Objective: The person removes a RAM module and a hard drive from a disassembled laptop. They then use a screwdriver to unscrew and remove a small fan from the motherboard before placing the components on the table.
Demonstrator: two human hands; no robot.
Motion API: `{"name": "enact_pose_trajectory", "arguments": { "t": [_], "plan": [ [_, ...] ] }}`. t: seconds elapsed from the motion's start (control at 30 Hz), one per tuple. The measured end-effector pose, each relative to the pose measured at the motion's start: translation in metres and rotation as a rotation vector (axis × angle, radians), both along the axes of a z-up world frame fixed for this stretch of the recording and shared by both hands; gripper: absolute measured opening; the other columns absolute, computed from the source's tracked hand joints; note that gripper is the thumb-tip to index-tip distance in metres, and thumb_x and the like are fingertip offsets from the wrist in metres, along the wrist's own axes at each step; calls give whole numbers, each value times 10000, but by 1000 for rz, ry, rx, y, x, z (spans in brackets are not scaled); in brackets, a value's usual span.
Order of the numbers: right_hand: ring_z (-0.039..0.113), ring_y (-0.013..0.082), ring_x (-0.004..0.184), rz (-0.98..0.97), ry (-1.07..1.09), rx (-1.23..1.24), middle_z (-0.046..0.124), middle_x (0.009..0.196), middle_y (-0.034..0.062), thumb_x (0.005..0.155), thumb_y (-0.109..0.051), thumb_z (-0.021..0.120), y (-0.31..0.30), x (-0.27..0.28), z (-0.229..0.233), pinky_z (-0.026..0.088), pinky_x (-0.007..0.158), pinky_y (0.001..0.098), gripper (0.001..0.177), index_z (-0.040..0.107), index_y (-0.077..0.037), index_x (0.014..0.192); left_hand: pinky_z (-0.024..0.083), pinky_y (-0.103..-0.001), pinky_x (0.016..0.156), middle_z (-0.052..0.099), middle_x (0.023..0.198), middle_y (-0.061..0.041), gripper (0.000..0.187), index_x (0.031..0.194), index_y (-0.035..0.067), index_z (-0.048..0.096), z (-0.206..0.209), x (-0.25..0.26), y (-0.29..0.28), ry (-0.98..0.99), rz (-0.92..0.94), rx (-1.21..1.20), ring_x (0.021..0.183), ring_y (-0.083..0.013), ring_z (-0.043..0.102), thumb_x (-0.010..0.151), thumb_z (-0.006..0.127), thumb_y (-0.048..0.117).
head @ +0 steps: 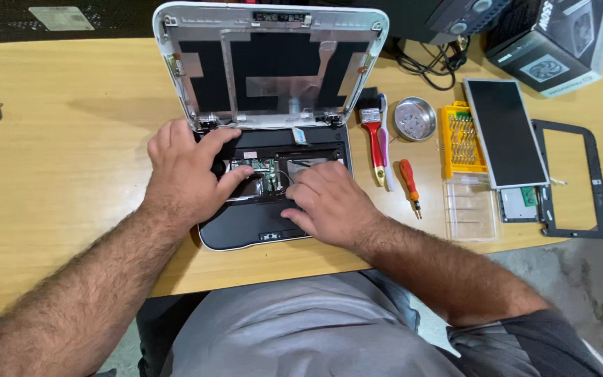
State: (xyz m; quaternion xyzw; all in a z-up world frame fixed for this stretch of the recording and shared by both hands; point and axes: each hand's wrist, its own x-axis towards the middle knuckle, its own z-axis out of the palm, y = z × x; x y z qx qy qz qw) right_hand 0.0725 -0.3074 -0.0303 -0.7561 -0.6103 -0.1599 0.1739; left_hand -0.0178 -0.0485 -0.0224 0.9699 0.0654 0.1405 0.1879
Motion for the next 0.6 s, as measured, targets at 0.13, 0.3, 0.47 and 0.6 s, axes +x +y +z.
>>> {"name": "enact_pose_trajectory", "arguments": {
  "t": [0.13, 0.3, 0.47, 0.6],
  "plan": [
    [620, 275, 957, 22, 2, 6, 563, 970, 55, 1026, -508, 548, -2, 2, -9, 494, 847, 444, 358, 619, -158, 998, 396, -526, 1001, 428, 1067, -107, 575, 1321, 265, 621, 4, -10, -2, -106, 12, 113, 1143, -365, 514, 876, 725, 614],
    [653, 263, 883, 98, 85, 43, 584, 890, 43, 1005, -411, 612, -9, 5, -7, 509, 795, 430, 294, 638, -158, 857, 363, -572, 1069, 446, 1424, -196, 657, 1265, 164, 628, 14, -44, -20, -297, -67, 204, 1315, -439, 439, 847, 703, 666],
    [663, 265, 894, 151, 138, 33, 621, 889, 47, 958, -447, 651, -28, 5, -7, 517, 817, 442, 306, 676, -165, 842, 394, -496, 1076, 582, 1338, -49, 537, 1215, 281, 679, -17, -95, -25, -219, -173, 210, 1283, -302, 526, 783, 757, 591],
    [662, 296, 1033, 169, 96, -10, 656, 1013, 70, 902, -547, 706, -51, -4, -3, 510, 910, 486, 384, 701, -166, 945, 476, -460, 1078, 680, 1275, -36, 388, 1230, 220, 705, -27, -114, -25, -231, -217, 246, 1231, -255, 624, 882, 754, 383]
  ]
}}
